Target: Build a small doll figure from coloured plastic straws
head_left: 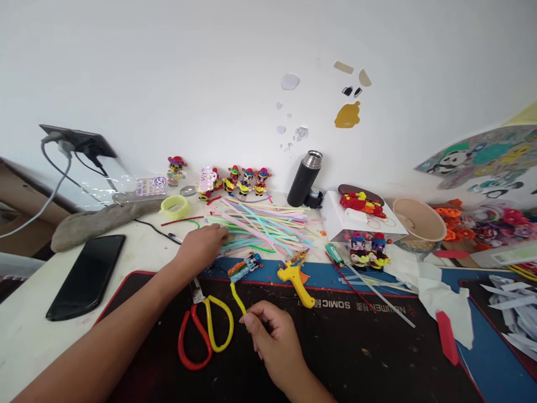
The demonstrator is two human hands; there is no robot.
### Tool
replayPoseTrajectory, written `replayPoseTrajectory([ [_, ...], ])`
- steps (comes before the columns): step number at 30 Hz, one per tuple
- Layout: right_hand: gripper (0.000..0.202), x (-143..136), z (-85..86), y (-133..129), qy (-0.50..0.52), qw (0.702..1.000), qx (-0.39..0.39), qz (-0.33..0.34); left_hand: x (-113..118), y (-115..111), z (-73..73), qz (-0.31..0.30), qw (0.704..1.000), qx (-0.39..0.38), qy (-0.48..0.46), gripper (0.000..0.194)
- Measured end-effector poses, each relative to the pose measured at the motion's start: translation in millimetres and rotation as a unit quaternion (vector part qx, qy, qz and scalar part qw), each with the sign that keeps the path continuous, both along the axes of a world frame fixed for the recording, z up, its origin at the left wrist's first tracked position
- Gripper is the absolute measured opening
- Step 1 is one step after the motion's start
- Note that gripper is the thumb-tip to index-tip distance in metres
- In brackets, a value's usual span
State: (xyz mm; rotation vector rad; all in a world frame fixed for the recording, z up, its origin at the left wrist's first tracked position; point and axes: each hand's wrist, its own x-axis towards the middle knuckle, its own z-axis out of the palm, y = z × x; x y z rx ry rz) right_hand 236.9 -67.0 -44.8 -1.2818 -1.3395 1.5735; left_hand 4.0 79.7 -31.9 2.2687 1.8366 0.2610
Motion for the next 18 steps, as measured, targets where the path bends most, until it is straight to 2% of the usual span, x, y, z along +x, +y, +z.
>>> replayPoseTrajectory([
  [5,0.044,-0.6,0.5,-0.8,-0.038,0.999,0.037,0.004,-6.3,2.4,-3.4,0.014,0.999,0.005,-0.048,0.02],
  [9,0.043,-0.4,2.5,-0.9,-0.022,1.0,0.019,0.006,-17.4,2.9,1.8,0.039,0.993,0.021,-0.109,0.021],
  [11,0.044,-0.3,3.5,-0.8,-0.018,1.0,0.014,0.009,-23.3,2.2,5.6,0.07,0.982,0.019,-0.176,0.023],
  [15,0.045,-0.2,4.3,-0.2,-0.023,0.999,0.02,0.011,-28.4,-3.2,11.3,0.123,0.924,-0.023,-0.362,0.029],
  [18,0.046,-0.1,3.3,-0.3,-0.023,0.999,0.022,0.01,-26.1,-9.3,13.8,0.138,0.86,-0.057,-0.489,0.036],
])
